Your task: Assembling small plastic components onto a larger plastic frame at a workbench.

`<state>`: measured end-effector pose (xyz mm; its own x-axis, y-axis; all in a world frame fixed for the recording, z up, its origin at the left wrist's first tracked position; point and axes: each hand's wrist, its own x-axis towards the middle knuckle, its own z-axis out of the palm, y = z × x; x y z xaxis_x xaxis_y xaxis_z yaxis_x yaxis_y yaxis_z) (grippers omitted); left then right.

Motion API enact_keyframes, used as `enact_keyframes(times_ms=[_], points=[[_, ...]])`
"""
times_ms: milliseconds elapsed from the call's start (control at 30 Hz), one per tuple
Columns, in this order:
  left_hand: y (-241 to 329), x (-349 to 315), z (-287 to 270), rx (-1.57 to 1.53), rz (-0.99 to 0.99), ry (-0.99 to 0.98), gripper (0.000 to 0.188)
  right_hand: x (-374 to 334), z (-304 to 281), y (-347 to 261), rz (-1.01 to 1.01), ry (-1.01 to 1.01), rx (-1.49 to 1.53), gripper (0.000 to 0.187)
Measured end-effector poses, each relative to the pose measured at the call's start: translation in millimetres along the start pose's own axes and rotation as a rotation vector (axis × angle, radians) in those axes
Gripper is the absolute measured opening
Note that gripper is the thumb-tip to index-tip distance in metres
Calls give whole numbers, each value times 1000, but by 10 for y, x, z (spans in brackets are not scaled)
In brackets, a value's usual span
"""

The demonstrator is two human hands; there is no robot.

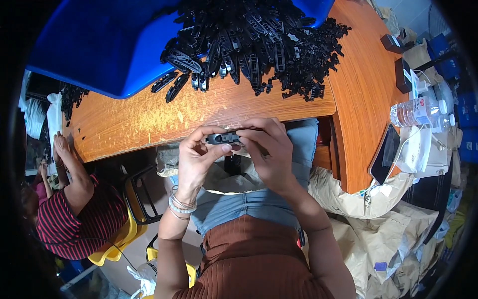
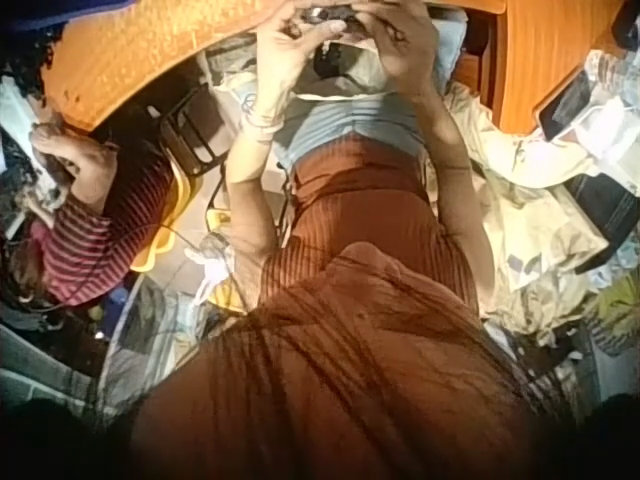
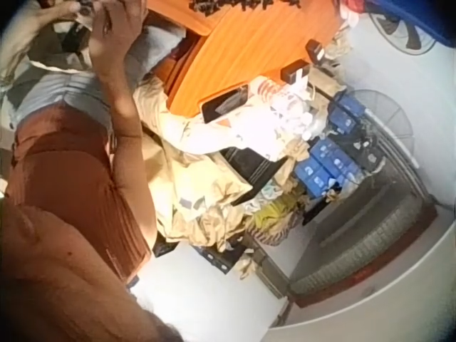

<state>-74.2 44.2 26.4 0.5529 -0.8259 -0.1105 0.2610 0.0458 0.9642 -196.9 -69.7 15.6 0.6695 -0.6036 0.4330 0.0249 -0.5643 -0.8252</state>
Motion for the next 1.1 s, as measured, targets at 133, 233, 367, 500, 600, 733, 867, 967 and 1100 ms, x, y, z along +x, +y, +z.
enact_keyframes(times_ms=[133,233,367,500,600,733,867,967,1100], points=[[-62,5,-57,5,23,29,18,14,-27,-34,247,-120,275,22],[-69,-6,-85,120,12,2,17,-23,-18,-38,460,-196,352,27],[-15,28,-130,64,-35,-53,7,-71,-16,42,471,-191,351,28],[-8,330,-406,577,213,-95,25,-53,-82,210,323,-477,383,28],[23,676,-366,656,99,114,26,88,-92,473,-107,-289,133,19],[-40,1045,-423,1283,544,378,27,478,-135,578,-144,82,-498,15],[-36,1014,-428,1288,426,408,25,676,-69,701,-115,71,-746,15],[-53,809,-481,1285,396,390,22,679,30,724,-62,51,-827,10],[-29,581,-536,1153,187,314,22,663,108,612,57,68,-821,9]])
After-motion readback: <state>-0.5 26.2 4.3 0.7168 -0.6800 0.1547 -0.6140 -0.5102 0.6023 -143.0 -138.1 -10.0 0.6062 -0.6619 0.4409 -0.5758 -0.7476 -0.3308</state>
